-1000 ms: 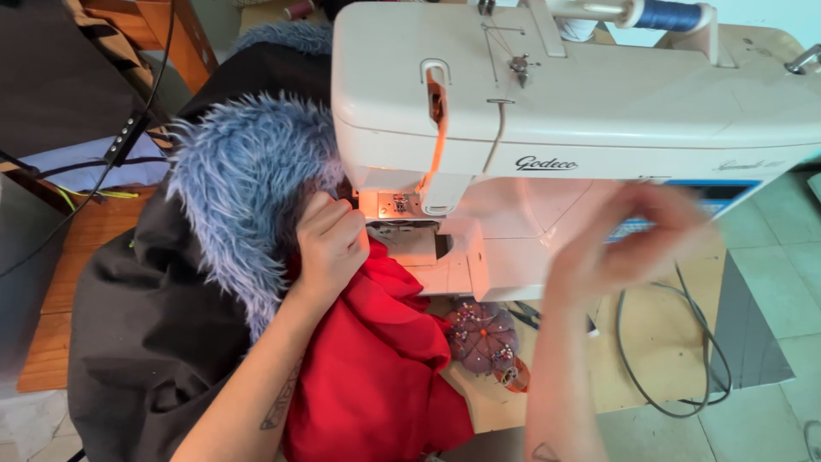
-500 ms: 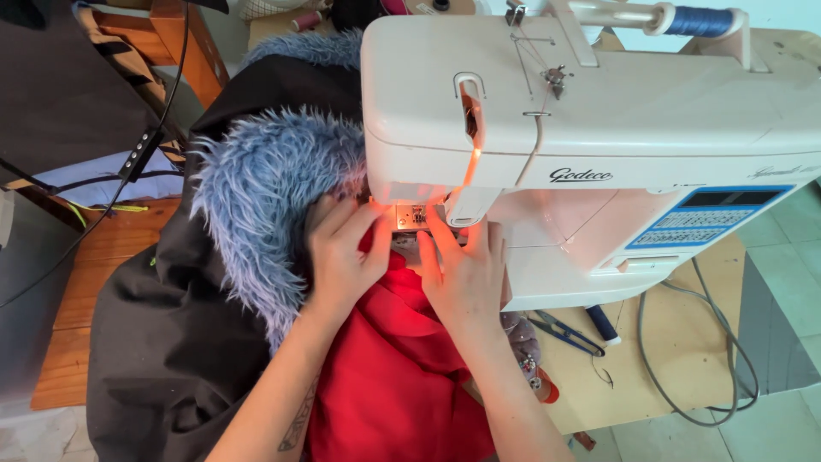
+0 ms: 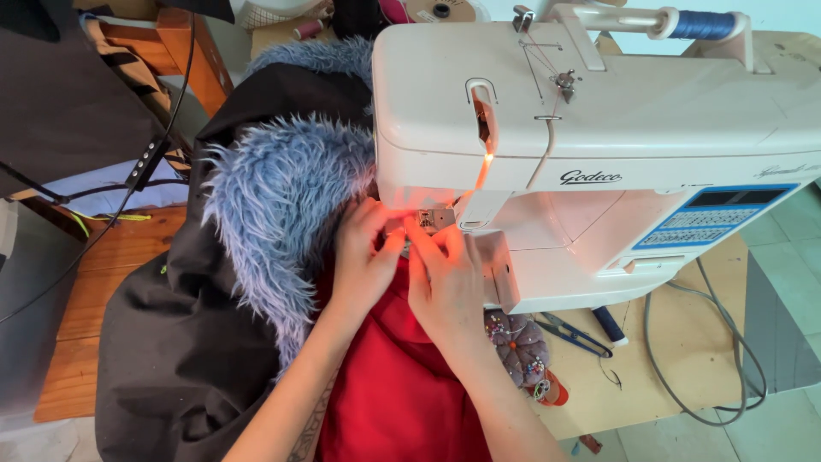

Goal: Sewing red fabric using a sewing machine at a workstation

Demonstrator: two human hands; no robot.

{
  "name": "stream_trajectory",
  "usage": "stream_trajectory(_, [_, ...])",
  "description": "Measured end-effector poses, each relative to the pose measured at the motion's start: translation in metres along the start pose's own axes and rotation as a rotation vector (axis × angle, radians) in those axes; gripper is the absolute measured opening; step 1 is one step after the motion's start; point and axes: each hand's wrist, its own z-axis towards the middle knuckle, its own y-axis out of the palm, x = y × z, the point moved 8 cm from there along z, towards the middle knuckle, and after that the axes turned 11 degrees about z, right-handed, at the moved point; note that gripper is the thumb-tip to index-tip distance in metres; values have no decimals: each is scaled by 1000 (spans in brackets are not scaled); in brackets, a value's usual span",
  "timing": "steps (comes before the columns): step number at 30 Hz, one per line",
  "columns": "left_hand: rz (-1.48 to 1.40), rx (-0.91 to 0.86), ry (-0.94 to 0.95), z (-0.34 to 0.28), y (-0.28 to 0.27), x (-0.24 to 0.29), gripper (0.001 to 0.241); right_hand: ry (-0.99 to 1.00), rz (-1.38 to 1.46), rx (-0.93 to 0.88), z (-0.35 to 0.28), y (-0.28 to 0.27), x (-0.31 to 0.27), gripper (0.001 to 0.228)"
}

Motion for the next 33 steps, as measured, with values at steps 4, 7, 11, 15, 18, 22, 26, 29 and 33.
stream_trajectory(4, [-187,-57,-136,-3,4,-9,19,55,150,-67,-6,5,-6,43])
stream_trajectory(7, [-310,-75,-229,-6,13,-15,25,60,147,-83,-8,7,-7,43])
stream_trajectory(11, [-373,3,-289,-6,6,-14,20,82,107,-101,-14,5,12,27])
stream_trajectory(15, [-396,92,-315,-7,1,-24,31,244,-207,-124,-19,-10,46,10])
stream_trajectory(18, [-456,120,-310,-4,-2,-9,30,185,-204,-196,-26,-4,57,14])
stream_trajectory(22, [-427,119,-351,-5,-7,-9,29,154,-218,-223,-25,0,49,16])
stream_trajectory(26, [-436,100,-380,-5,-7,-16,37,143,-211,-267,-32,14,57,21])
stream_trajectory(29, [-513,111,-392,-5,-2,-24,33,146,-271,-242,-36,21,61,24])
stream_trajectory(33, [-477,116,-446,-7,-4,-25,30,172,-315,-161,-39,25,60,28])
